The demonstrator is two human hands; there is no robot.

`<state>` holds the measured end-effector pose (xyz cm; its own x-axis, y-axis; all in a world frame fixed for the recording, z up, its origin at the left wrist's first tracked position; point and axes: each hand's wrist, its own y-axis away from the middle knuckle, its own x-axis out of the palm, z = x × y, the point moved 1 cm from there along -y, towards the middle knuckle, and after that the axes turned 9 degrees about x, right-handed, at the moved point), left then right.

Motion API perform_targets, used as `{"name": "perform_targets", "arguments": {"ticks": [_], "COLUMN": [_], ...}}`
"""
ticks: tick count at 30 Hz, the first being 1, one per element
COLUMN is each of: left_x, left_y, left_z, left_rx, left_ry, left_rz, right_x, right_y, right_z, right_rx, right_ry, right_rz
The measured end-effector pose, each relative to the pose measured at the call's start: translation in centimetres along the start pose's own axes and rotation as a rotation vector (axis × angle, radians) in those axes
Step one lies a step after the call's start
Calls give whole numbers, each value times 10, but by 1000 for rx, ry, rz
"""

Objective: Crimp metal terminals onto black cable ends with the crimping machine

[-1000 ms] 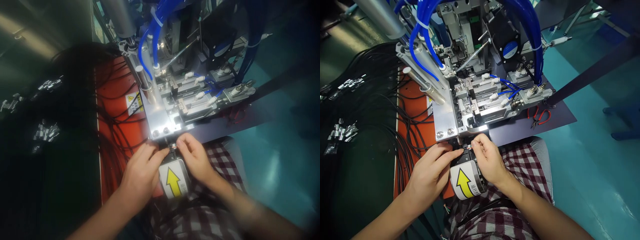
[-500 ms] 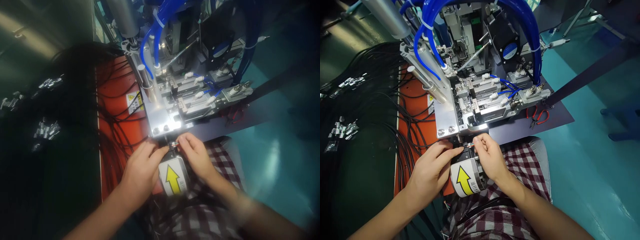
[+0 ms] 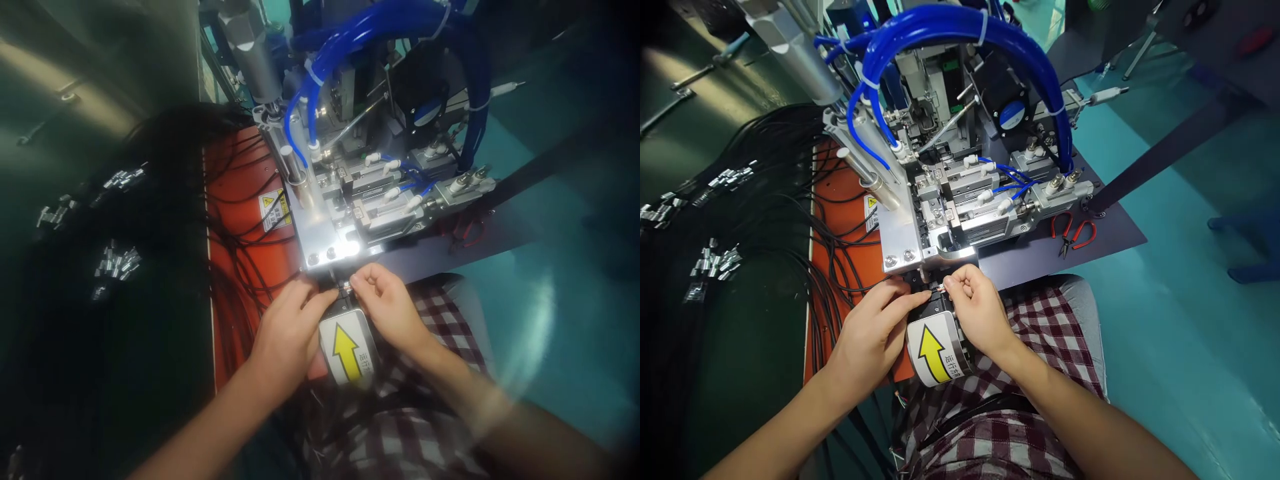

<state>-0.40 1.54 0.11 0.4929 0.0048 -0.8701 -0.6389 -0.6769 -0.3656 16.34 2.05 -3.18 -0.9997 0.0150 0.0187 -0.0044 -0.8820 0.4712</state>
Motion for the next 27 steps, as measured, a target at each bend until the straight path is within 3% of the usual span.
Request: {"name": "perform_targets", "arguments": {"ticks": [8,13,16,20,23,27], "left_x": [2,-13,-31,-47,-49,-45], "left_y": [1,17,34,47,49,50], "left_z": [1,15,30,43,45,41], "left_rx": [-72,-161,-126,-81,-28,64], "left_ry": [60,82,29,65,62,-134], "left_rz": [13,92,125,85,97,120], "right_x": [1,0,-1,-1,-1,-1], "right_y": [0,-1,-1,-2,-2,-2], "right_z": [-2,-2,-3,-3,-3,-3], "right_rx": [22,6,1,-8,-14,-19], "right_ry": [-69,-58,-58,-52,-45,-41], "right_rz": [60,72,76,77,77,79]}}
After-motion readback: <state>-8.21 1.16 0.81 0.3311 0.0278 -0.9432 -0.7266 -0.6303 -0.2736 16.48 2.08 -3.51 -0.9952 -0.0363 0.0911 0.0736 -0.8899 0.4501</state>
